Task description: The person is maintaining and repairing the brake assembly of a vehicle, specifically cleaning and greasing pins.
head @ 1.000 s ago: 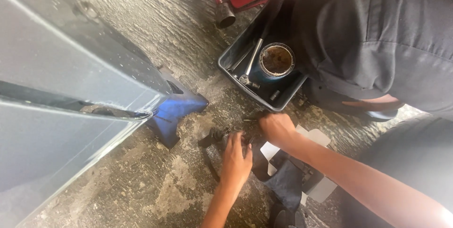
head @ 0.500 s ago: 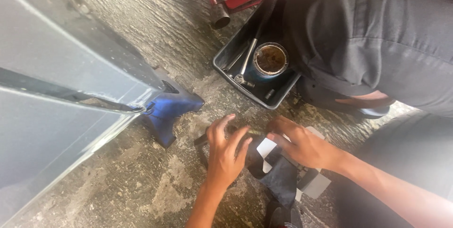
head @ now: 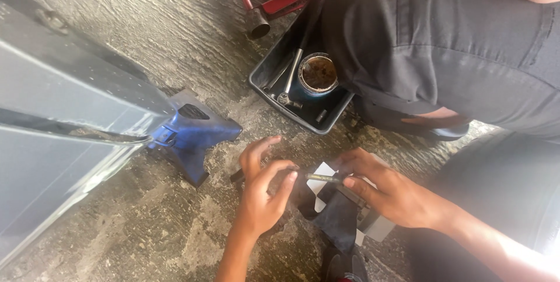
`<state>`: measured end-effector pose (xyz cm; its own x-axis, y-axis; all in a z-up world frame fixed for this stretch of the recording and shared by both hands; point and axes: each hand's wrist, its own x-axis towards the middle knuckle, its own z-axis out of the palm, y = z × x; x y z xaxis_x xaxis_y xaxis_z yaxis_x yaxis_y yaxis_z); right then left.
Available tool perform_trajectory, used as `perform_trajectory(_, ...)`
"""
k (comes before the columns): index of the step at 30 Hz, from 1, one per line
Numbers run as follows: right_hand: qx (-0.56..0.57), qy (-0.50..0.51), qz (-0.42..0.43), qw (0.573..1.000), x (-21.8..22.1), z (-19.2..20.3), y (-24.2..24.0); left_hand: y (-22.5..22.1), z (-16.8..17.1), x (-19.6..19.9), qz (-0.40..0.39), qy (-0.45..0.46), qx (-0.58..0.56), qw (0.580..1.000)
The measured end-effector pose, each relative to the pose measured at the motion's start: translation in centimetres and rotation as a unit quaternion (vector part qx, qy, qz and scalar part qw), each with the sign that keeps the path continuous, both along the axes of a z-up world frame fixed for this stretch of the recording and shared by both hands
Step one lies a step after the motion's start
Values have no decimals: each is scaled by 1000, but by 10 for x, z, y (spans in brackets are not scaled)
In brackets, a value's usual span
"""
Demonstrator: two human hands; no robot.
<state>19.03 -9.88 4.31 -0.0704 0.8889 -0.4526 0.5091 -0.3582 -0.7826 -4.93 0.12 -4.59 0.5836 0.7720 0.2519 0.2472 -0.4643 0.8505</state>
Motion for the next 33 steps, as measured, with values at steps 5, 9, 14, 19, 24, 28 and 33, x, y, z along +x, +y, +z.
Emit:
perform_trajectory(5,26,15,2,1000,4,-5,-9,-8,15,6,-20,-25,-36,999)
perform_trajectory(9,29,37,-9,999,1,-1,-12,-17,9,11,-1,-55,-34,998)
perform_trajectory(14,-15,54,-39,998,-5,6,-11,-26,19,18,56,-70,-7,996)
perform_trajectory(19,1,75,-46,996,-6,3,-15,-33,19,26,94,-86,25,991)
perform_trajectory(24,-57,106,-90,989,-4,-5,-16,-35,-12,33,136,-135,-36,981)
perform_trajectory(28,-64,59,-104,991,5,-10,-18,-4,-30,11,173,-2,113,978)
perform_trajectory(33,-45,9,-144,988,11,-7,-19,24,-52,-32,35,336,90,937)
